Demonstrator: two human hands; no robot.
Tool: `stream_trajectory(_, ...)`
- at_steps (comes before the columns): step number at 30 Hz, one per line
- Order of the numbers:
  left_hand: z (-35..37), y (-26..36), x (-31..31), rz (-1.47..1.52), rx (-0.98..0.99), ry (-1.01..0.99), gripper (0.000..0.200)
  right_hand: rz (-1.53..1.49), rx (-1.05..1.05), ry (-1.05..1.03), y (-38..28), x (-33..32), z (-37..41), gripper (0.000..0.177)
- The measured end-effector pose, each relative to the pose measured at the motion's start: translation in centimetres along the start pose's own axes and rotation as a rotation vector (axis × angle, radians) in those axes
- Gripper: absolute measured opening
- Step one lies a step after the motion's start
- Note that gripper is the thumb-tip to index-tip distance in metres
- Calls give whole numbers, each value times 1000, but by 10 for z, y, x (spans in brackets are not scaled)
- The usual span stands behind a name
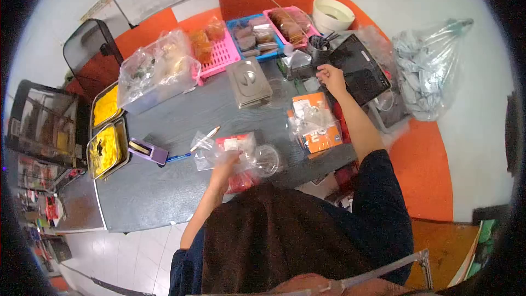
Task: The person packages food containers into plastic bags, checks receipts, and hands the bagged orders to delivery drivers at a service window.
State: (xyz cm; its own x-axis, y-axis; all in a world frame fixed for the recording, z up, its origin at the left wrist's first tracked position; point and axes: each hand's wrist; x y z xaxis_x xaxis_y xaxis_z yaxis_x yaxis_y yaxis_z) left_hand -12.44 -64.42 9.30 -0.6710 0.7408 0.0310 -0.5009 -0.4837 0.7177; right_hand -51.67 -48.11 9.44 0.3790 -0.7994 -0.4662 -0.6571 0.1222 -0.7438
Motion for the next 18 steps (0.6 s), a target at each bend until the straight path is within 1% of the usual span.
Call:
stream_trajectory(1,-3,-2,-1,-9,-2,-11,26,8,8,9,-14,-2,2,20)
stream_trajectory(3,-10,-8,-5,-58,147,-10,25,-76,-98,301,-51,-5,5,15)
stream_trajectory(4,-7,-6,-4,-64,140,-15,25,-187,-100,401,-99,-7,14,14)
stream_trajectory(6,1,1,0,-133,282,62,26,-264,-107,455,-163,-1,44,10)
stream_trajectory(7,-2,0,-3,-135,269,62,26,-221,-204,380,-190,5,64,11)
stream_trajectory(8,-6,-1,-6,-190,326,39,26,-179,-299,304,-211,13,83,11)
stream_trajectory(9,-9,-2,-9,-246,385,17,26,-123,-310,234,-228,24,100,12)
stream_trajectory(10,-10,0,-11,-252,374,18,26,-67,-322,166,-240,35,113,13)
stream_trajectory(12,-9,2,-11,-237,307,15,27,-157,-284,153,-239,63,130,14)
stream_trajectory(13,-9,2,-11,-244,305,15,27,-159,-280,158,-238,73,136,14)
stream_trajectory(15,-10,1,-11,-176,308,10,27,-114,-241,162,-234,89,148,13)
stream_trajectory(16,-10,2,-12,-184,308,6,27,-112,-307,183,-227,98,151,13)
stream_trajectory(18,-9,5,-12,-257,369,-1,28,-97,-278,165,-226,107,157,14)
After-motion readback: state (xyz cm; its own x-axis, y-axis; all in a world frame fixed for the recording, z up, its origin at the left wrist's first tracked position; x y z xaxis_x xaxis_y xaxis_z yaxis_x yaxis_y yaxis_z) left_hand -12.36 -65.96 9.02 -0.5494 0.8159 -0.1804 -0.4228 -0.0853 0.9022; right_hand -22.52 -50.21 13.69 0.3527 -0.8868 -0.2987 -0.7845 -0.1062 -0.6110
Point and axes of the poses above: each hand's wrist, its own z-axis away from the middle knuckle, its own x-axis out of the palm, y = z × x, and after that the axes turned 11 degrees about -x, right-handed
